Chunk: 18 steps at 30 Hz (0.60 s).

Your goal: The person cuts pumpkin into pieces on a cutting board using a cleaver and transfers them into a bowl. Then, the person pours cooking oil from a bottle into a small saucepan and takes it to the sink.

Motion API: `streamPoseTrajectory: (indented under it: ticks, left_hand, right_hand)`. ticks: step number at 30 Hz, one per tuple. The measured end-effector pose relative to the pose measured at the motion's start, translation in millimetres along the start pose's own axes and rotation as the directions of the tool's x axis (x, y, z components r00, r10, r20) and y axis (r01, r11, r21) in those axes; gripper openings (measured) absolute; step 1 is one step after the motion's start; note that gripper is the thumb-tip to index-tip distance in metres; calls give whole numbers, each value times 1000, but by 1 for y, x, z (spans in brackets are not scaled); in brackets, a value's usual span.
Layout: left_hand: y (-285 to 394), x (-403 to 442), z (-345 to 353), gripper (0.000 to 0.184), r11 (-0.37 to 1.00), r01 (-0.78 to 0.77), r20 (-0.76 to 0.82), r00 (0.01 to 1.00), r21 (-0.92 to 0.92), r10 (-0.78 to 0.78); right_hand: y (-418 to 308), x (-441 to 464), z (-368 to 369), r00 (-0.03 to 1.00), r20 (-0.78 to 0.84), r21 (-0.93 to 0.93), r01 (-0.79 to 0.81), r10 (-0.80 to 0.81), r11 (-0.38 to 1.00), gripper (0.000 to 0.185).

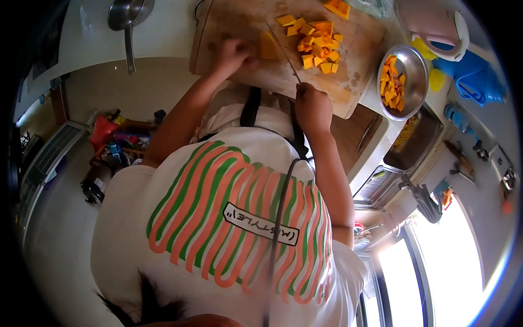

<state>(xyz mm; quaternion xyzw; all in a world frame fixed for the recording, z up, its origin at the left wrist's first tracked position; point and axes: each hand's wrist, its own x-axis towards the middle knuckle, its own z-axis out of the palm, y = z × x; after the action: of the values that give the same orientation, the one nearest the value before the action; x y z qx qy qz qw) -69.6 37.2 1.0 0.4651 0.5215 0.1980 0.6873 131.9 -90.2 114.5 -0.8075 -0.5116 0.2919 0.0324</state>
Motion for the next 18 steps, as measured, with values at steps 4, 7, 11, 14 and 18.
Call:
streamPoseTrajectory:
  ticks: [4, 7, 11, 14, 18]
  left_hand:
    - [27, -8, 17, 25, 705, -333, -211, 798, 626, 564]
    - [29, -19, 48, 55, 498, -263, -153, 745, 827, 649]
    - [17, -8, 50, 63, 487, -306, -80, 778, 818, 623]
    - [10, -8, 38, 57, 421, -385, 27, 763, 822, 646]
    - [-8, -8, 18, 45, 357, -605, 173, 643, 711, 746]
  right_hand:
    - [3, 2, -4, 999, 42, -40, -7, 9, 999, 25]
    - [7, 3, -5, 999, 47, -21, 8, -7, 1000, 27]
    - [-2, 0, -14, 996, 56, 0, -70, 70, 998, 30]
    - [5, -1, -7, 999, -2, 115, -47, 47, 992, 31]
    - [1, 0, -6, 1000, -3, 74, -28, 28, 997, 30]
